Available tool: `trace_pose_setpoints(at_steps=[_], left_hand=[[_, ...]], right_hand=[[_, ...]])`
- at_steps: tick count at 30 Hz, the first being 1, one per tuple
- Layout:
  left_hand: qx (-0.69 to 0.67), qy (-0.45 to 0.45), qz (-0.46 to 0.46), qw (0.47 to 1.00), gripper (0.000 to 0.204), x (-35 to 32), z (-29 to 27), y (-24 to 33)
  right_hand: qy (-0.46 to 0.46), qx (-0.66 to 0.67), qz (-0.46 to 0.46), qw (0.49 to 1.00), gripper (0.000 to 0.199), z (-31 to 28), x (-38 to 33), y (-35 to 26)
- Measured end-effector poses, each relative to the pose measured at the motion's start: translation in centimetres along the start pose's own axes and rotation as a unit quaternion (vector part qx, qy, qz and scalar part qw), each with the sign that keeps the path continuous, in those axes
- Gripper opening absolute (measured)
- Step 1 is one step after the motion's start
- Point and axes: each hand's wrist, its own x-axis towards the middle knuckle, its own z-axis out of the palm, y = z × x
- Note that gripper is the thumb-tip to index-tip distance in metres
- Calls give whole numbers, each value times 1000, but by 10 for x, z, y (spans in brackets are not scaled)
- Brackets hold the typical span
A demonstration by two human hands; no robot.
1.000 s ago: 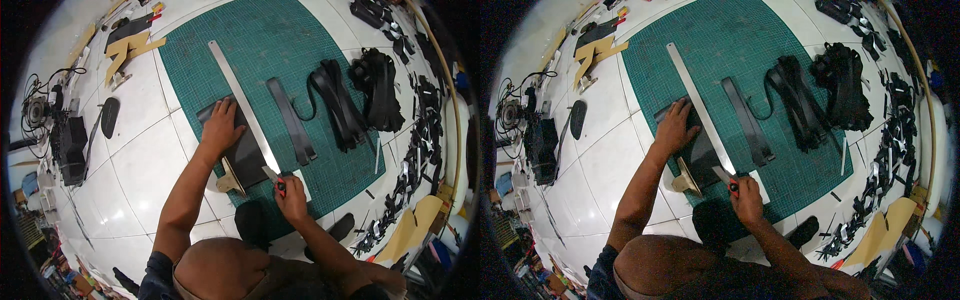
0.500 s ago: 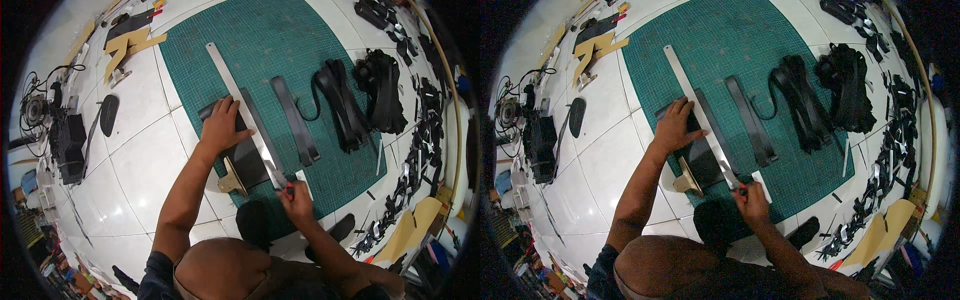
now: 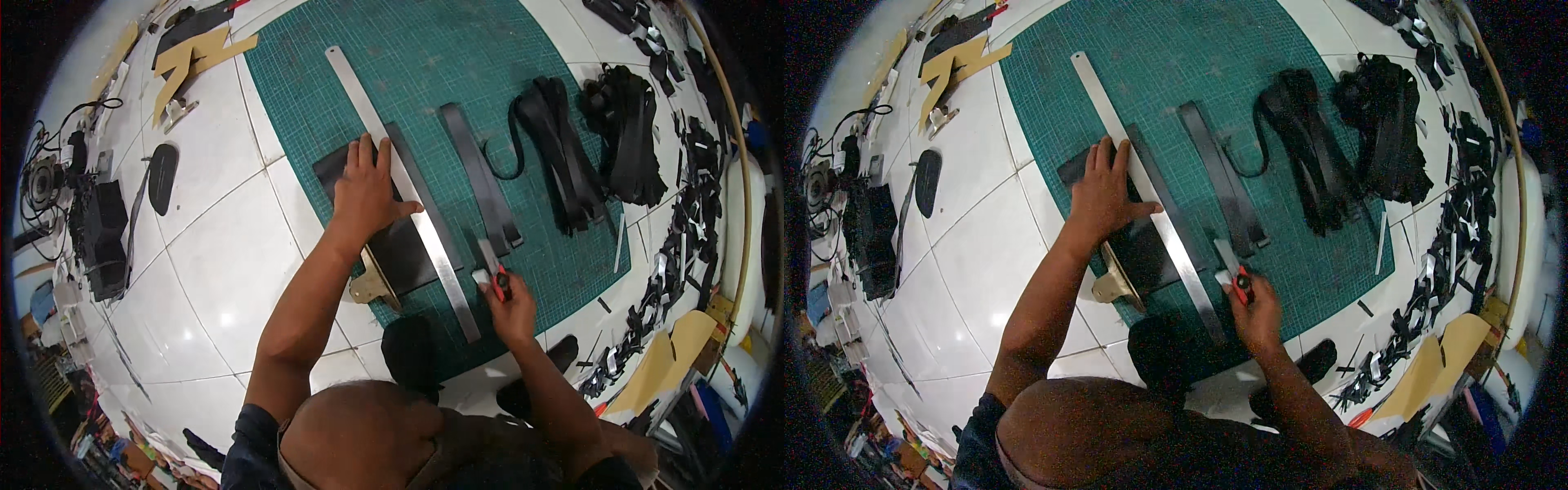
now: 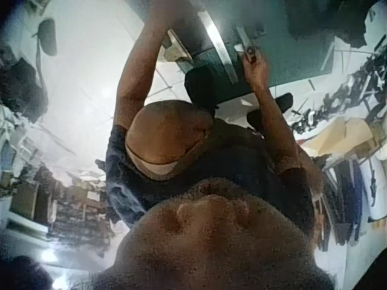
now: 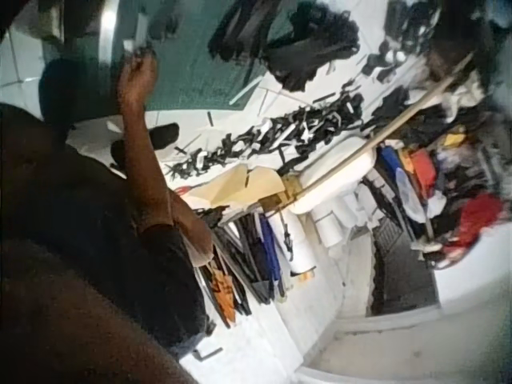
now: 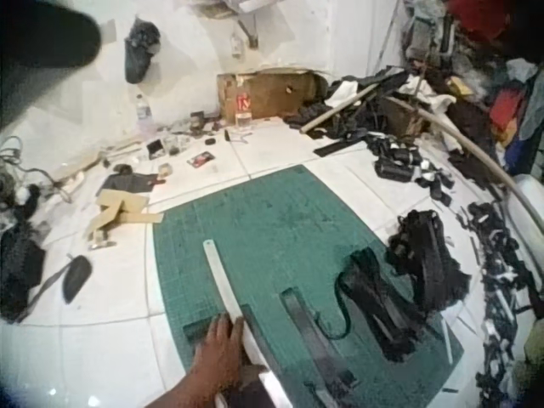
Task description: The person aligns a metal ruler along a piece of black material on a cutting mat and repeatedly cuts strips off using a utility knife.
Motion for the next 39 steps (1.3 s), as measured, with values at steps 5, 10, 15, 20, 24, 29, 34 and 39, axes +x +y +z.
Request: trace_pose_setpoints(at_steps=[5,10,15,20,24,29,34,39], left_hand=[[1,3,2,1000,118,0,2,-1],[-50,-22,-21,998,122,1,6,-3],[-50,-20,-15,998,123,0,5,-5],[-49,-17,-8,999,123,0,8,-7],[-49,-17,-7,999,124,1,7,-6],[-45,-11,-8,999,126,1,11,-9],[-52,-38,-15,998,126,-1,1,-7],[-14,-24,6,1000,122,-6,-7,-14]], right_hand=[[-47,110,86,989,27,17,21,-16],[-47,107,111,987,32,23,24,-28],[-58,100,142,983,34,23,30,-20],[-58,115,129,983,36,25,30,-16],[-65,96,132,984,35,23,31,-16],[-72,84,125,986,34,25,31,-15],[-76,78,110,988,29,25,30,-9],[-79,158,79,981,34,23,56,-42]])
